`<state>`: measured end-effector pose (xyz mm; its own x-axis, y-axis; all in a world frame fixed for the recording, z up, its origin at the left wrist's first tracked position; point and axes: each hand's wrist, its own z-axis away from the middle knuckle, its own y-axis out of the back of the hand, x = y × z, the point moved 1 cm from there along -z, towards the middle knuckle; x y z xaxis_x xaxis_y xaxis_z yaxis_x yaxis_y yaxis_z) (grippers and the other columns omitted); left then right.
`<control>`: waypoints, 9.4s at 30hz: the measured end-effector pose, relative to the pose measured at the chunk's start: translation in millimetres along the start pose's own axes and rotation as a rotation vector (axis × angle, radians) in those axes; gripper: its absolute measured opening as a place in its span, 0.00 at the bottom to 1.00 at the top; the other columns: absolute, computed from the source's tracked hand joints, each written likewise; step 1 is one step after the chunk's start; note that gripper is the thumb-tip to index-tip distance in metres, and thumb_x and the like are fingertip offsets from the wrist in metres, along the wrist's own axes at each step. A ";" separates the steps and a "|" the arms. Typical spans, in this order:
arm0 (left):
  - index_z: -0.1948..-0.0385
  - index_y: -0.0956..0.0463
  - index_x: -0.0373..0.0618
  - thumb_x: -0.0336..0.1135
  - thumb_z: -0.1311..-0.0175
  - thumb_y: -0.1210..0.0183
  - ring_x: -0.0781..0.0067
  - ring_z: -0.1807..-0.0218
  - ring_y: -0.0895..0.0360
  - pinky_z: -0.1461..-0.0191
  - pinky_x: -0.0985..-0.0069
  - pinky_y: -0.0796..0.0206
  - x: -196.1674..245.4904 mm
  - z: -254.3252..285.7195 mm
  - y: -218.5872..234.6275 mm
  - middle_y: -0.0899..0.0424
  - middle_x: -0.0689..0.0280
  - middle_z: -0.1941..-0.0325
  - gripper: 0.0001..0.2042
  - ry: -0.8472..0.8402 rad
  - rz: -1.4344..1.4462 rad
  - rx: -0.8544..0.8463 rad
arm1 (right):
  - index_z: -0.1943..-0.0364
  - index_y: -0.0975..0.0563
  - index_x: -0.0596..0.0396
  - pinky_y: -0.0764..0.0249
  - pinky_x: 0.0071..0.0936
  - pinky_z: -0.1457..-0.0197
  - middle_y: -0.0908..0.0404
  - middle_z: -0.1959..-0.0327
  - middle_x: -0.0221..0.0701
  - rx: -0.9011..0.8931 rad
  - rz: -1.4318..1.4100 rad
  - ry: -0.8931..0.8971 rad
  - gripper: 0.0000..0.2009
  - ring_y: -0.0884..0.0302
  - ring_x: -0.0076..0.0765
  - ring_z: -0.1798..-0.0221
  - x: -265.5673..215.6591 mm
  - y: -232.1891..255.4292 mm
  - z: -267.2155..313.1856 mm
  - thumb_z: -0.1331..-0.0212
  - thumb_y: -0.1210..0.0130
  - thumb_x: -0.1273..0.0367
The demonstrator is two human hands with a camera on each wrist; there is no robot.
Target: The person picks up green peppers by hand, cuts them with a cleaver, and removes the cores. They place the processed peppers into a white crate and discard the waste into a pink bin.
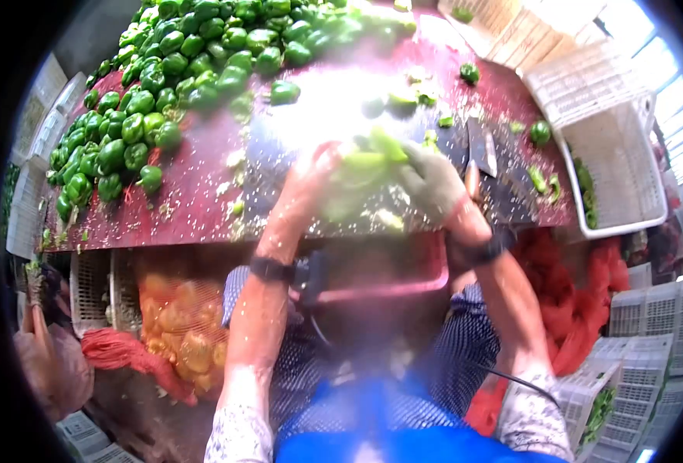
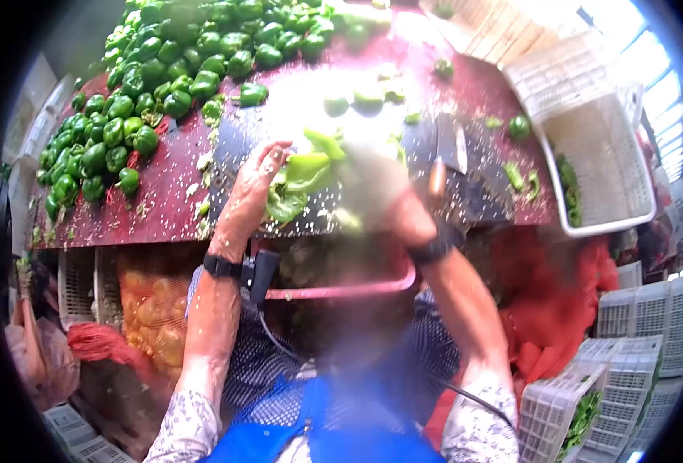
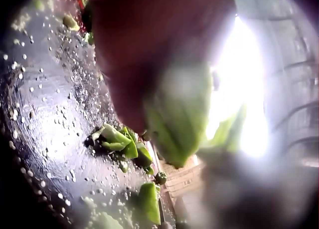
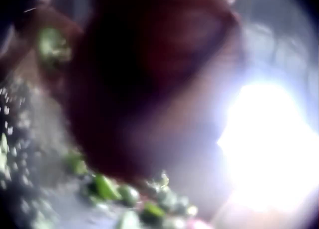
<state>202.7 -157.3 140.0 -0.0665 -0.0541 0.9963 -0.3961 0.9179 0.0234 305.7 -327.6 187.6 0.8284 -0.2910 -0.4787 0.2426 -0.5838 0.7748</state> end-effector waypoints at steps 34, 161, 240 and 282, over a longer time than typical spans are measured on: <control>0.40 0.30 0.51 0.46 0.28 0.48 0.80 0.60 0.22 0.61 0.82 0.31 -82.7 -10.0 -10.8 0.21 0.70 0.55 0.19 0.065 -0.013 -0.297 | 0.60 0.19 0.59 0.24 0.34 0.56 0.17 0.67 0.34 0.468 0.422 -1.229 0.13 0.20 0.36 0.63 -42.1 267.5 459.4 0.43 0.44 0.65; 0.40 0.32 0.44 0.23 0.33 0.54 0.80 0.52 0.26 0.44 0.81 0.32 -5.0 4.4 28.1 0.23 0.67 0.53 0.19 -0.064 0.030 -0.059 | 0.46 0.24 0.59 0.23 0.30 0.53 0.18 0.57 0.42 -0.213 -0.528 -0.100 0.20 0.19 0.37 0.56 59.4 -60.9 -40.3 0.42 0.43 0.66; 0.48 0.27 0.50 0.23 0.34 0.44 0.83 0.54 0.27 0.52 0.83 0.33 -17.7 22.5 -6.7 0.22 0.72 0.51 0.14 -0.064 0.161 -0.213 | 0.50 0.27 0.57 0.24 0.36 0.54 0.24 0.54 0.40 -0.122 -0.244 0.022 0.16 0.22 0.42 0.54 77.3 -49.8 16.4 0.43 0.44 0.69; 0.35 0.38 0.43 0.50 0.24 0.58 0.73 0.54 0.21 0.58 0.79 0.25 -50.1 -3.1 -8.9 0.23 0.62 0.45 0.24 -0.032 0.239 -0.184 | 0.56 0.22 0.58 0.23 0.26 0.56 0.18 0.61 0.33 0.044 -0.907 -0.548 0.10 0.21 0.29 0.59 6.9 -66.5 43.2 0.43 0.45 0.73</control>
<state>212.4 -161.5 90.2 -0.1679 0.1627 0.9723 -0.1934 0.9617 -0.1943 273.5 -323.5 114.9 0.0030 -0.0282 -0.9996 0.6285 -0.7774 0.0239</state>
